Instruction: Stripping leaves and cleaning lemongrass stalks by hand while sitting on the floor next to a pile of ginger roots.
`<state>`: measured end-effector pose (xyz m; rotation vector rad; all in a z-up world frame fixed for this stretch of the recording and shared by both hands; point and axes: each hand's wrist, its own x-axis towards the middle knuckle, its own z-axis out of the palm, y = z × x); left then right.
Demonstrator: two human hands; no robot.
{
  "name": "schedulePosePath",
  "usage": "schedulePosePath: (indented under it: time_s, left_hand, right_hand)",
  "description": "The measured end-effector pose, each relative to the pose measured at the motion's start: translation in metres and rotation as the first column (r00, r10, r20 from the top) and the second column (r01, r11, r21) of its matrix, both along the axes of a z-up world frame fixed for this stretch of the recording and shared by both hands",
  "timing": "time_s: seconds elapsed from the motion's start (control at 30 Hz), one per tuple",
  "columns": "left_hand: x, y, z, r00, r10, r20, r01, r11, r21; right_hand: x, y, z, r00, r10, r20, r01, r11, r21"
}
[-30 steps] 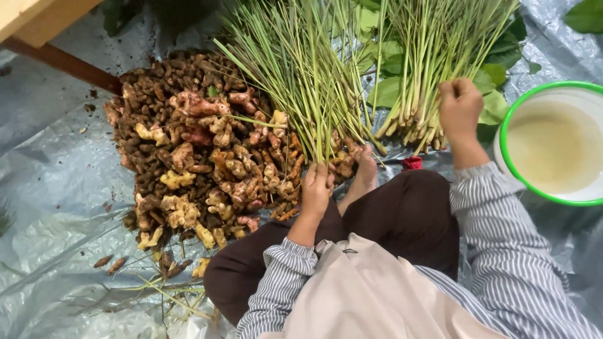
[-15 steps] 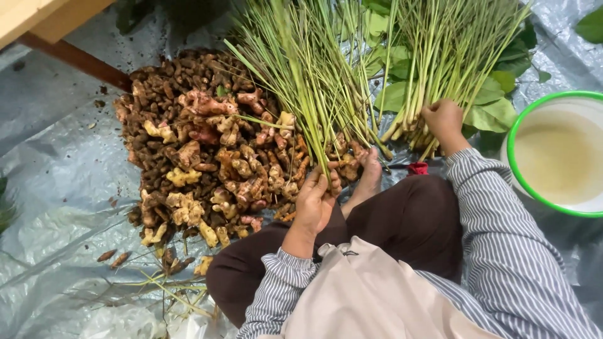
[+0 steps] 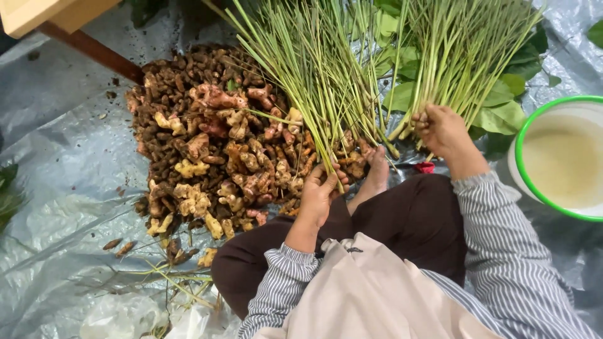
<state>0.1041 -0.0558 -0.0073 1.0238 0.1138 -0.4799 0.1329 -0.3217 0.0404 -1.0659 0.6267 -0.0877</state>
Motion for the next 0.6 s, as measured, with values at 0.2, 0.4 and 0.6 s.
schedulePosePath:
  time_s: [0.2,0.4,0.6]
  left_hand:
    - [0.005,-0.010,0.003,0.997,0.049,0.062,-0.049,0.999,0.011]
    - [0.002,-0.020,0.018,0.983,0.101,0.152,-0.118,0.987,0.111]
    - [-0.012,-0.019,0.049,0.988,-0.024,0.150,-0.023,0.952,0.305]
  right_hand:
    - [-0.060,0.087,0.019,0.963,0.135,0.233,-0.140,0.990,0.002]
    - [-0.089,0.126,-0.025,0.928,0.334,0.163,-0.229,0.861,-0.455]
    - [-0.083,0.138,-0.007,0.946,0.302,0.122,-0.185,0.806,-0.562]
